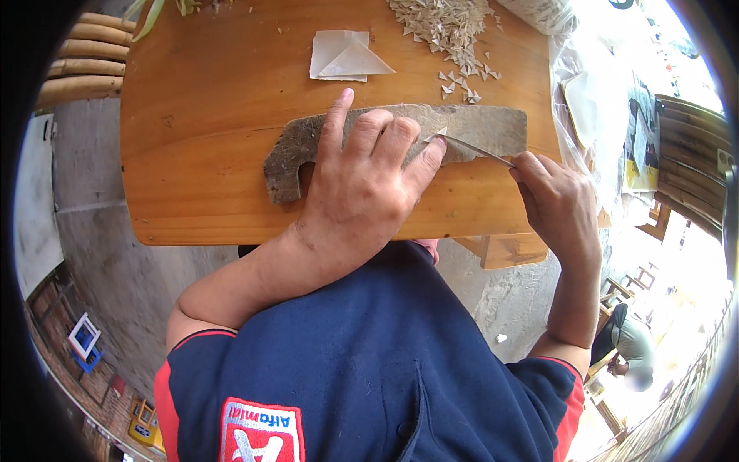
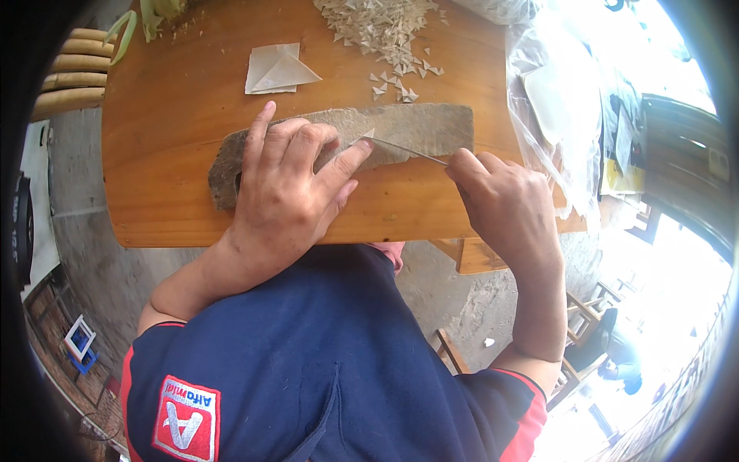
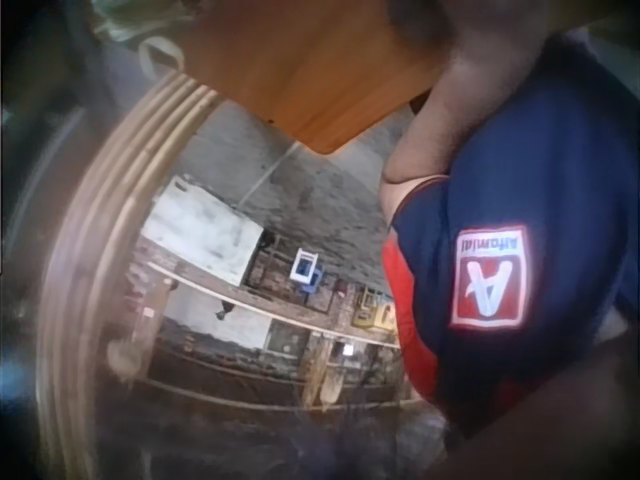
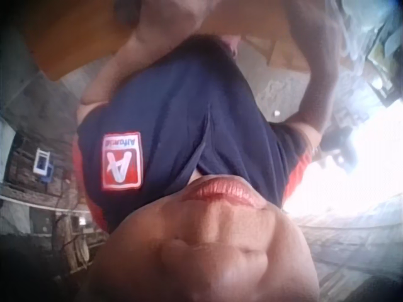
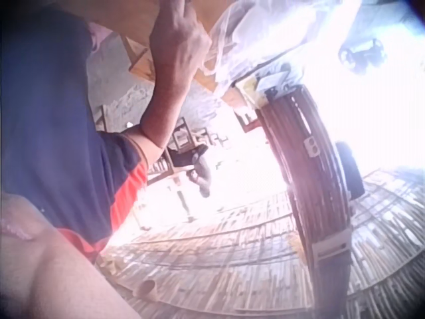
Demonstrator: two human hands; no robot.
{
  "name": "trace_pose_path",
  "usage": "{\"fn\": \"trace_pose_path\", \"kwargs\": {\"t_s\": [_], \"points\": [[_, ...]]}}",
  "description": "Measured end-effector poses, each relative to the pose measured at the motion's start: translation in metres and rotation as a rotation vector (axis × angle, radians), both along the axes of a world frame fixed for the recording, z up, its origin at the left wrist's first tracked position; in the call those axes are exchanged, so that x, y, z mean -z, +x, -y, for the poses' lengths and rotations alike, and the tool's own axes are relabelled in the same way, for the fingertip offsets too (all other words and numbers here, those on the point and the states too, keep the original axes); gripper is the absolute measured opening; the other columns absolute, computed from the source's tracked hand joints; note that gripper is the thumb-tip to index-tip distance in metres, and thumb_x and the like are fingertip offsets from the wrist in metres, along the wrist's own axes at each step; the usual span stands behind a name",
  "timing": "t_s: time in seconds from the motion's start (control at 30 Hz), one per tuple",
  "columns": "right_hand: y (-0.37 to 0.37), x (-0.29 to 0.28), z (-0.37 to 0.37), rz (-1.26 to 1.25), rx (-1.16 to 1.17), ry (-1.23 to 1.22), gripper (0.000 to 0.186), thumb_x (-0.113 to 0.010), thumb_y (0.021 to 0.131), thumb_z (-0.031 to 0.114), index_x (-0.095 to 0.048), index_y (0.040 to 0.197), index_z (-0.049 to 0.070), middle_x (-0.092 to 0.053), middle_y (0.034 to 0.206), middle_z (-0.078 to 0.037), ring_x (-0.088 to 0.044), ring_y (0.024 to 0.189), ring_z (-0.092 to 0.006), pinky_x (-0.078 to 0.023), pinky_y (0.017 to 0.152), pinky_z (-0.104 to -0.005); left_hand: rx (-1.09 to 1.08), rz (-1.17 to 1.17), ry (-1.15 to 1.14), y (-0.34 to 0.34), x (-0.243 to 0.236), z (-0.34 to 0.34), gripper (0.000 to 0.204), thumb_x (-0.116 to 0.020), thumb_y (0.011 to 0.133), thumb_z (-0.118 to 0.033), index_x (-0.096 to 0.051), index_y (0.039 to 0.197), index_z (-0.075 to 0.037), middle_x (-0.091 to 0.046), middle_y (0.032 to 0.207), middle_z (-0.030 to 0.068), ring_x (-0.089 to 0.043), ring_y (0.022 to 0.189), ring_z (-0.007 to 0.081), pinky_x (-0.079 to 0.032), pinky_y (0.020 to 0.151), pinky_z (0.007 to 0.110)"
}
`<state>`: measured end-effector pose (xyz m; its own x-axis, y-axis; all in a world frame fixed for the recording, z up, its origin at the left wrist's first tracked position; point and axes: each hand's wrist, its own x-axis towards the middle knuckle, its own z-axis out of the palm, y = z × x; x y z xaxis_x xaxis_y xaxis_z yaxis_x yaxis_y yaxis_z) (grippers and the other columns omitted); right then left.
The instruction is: The person uses a knife to cut a thin, translucent sheet into small triangular pieces on a wooden cutting board. The person repeatedly slices the material and accumulates the cut pieces on the board.
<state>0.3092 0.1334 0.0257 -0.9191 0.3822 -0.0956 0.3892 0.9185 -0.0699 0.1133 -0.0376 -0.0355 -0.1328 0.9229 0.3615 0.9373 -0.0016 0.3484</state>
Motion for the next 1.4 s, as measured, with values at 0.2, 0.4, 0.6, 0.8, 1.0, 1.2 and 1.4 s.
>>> {"fn": "trace_pose_path", "kwargs": {"t_s": [0.2,0.4,0.6,0.8,1.0,1.2,1.4], "points": [[-0.001,0.000,-0.004,0.025,-0.005,-0.030,0.008,-0.068,0.091,0.009,-0.061,0.095,0.012,-0.061,0.070,-0.006,-0.067,0.065,-0.0254,-0.049,0.055,-0.0396,0.004,-0.012,0.025,-0.001,0.004,-0.002,0.033,-0.067,0.085,-0.027,-0.076,0.113,-0.014,-0.058,0.107,0.0042,-0.052,0.112,0.0240,-0.034,0.117,0.062],[-0.006,-0.012,0.007,0.161,0.032,0.002,0.011,-0.065,0.091,0.005,-0.057,0.097,0.010,-0.061,0.070,-0.008,-0.067,0.064,-0.0281,-0.051,0.057,-0.0416,-0.001,0.001,0.030,0.000,0.003,-0.002,0.031,-0.065,0.085,-0.024,-0.076,0.112,-0.013,-0.058,0.108,0.0043,-0.051,0.112,0.0240,-0.034,0.117,0.062],[-0.009,-0.019,0.023,0.189,0.118,-0.012,0.012,-0.066,0.096,0.008,-0.054,0.095,0.005,-0.062,0.074,-0.015,-0.065,0.069,-0.0368,-0.049,0.059,-0.0471,0.012,0.018,-0.001,0.000,-0.002,-0.001,0.033,-0.065,0.086,-0.027,-0.076,0.114,-0.013,-0.057,0.109,0.0044,-0.051,0.113,0.0243,-0.034,0.117,0.062],[-0.007,-0.018,0.022,0.172,0.132,-0.104,0.011,-0.064,0.098,0.008,-0.054,0.094,0.004,-0.061,0.074,-0.018,-0.064,0.069,-0.0390,-0.048,0.061,-0.0478,0.005,0.022,0.013,-0.001,0.001,0.003,0.037,-0.071,0.083,-0.022,-0.075,0.119,-0.015,-0.057,0.112,0.0036,-0.052,0.115,0.0243,-0.033,0.118,0.060],[0.005,-0.017,0.029,0.159,0.299,-0.267,0.012,-0.061,0.101,0.007,-0.055,0.092,0.002,-0.061,0.073,-0.019,-0.064,0.069,-0.0403,-0.048,0.061,-0.0461,0.012,0.091,0.029,-0.002,0.003,0.005,0.047,-0.079,0.081,-0.015,-0.071,0.127,-0.016,-0.056,0.114,0.0035,-0.054,0.114,0.0254,-0.034,0.117,0.058],[0.010,-0.009,0.056,-0.069,0.369,-0.350,0.006,-0.061,0.099,0.004,-0.058,0.095,0.002,-0.066,0.078,-0.020,-0.068,0.076,-0.0416,-0.051,0.063,-0.0448,0.014,0.212,0.063,-0.007,0.004,0.005,0.041,-0.077,0.085,-0.016,-0.071,0.126,-0.011,-0.059,0.115,0.0059,-0.056,0.114,0.0275,-0.035,0.117,0.056],[0.007,-0.005,0.066,-0.001,0.387,-0.281,0.004,-0.062,0.097,0.002,-0.058,0.097,0.002,-0.069,0.083,-0.020,-0.069,0.080,-0.0422,-0.053,0.065,-0.0458,0.023,0.166,0.091,-0.006,0.006,0.006,0.041,-0.080,0.080,-0.017,-0.071,0.118,-0.006,-0.060,0.115,0.0049,-0.055,0.118,0.0253,-0.035,0.116,0.055]]}}
